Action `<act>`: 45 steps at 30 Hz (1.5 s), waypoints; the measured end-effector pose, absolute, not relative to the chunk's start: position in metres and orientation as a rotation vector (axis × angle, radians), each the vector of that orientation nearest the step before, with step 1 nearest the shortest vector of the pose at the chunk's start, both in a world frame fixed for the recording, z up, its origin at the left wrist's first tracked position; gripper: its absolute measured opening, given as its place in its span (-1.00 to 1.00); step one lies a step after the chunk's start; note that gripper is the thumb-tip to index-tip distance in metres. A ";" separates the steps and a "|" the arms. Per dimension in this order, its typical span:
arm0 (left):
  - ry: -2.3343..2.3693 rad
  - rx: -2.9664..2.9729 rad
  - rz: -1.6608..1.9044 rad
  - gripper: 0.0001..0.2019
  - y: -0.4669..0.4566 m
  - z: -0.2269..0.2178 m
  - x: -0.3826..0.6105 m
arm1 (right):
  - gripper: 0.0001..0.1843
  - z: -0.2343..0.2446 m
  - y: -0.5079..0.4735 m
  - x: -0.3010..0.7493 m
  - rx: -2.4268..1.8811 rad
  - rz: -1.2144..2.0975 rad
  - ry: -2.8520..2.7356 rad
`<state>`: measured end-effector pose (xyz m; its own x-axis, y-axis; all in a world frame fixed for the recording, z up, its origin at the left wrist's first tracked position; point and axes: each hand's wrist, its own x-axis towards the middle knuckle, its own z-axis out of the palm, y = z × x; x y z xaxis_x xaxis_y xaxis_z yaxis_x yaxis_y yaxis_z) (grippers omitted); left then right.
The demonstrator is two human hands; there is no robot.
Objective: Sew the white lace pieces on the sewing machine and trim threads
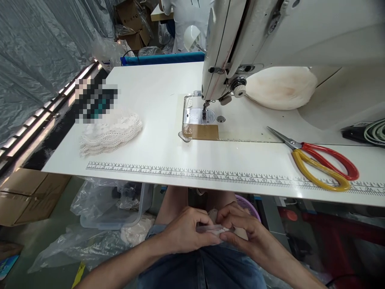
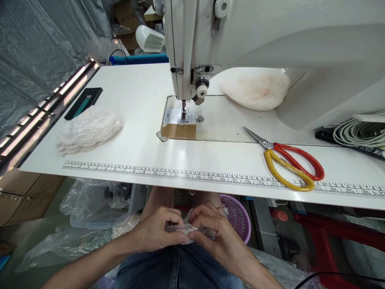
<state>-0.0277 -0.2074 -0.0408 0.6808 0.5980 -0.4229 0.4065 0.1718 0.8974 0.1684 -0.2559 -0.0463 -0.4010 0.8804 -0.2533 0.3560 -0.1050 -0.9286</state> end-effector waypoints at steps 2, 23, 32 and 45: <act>0.861 1.476 0.149 -0.83 -0.206 -0.042 -0.031 | -0.79 -0.047 -0.255 0.170 -1.358 1.534 -1.665; 0.853 1.311 0.040 -0.82 -0.196 -0.031 -0.046 | -0.74 -0.050 -0.258 0.172 -1.344 1.792 -1.242; 0.762 1.445 0.059 -0.65 -0.195 -0.035 -0.034 | -0.76 -0.039 -0.259 0.165 -1.388 1.644 -1.441; 0.871 1.383 0.074 -0.79 -0.205 -0.039 -0.034 | -0.77 -0.048 -0.267 0.165 -1.558 1.511 -1.668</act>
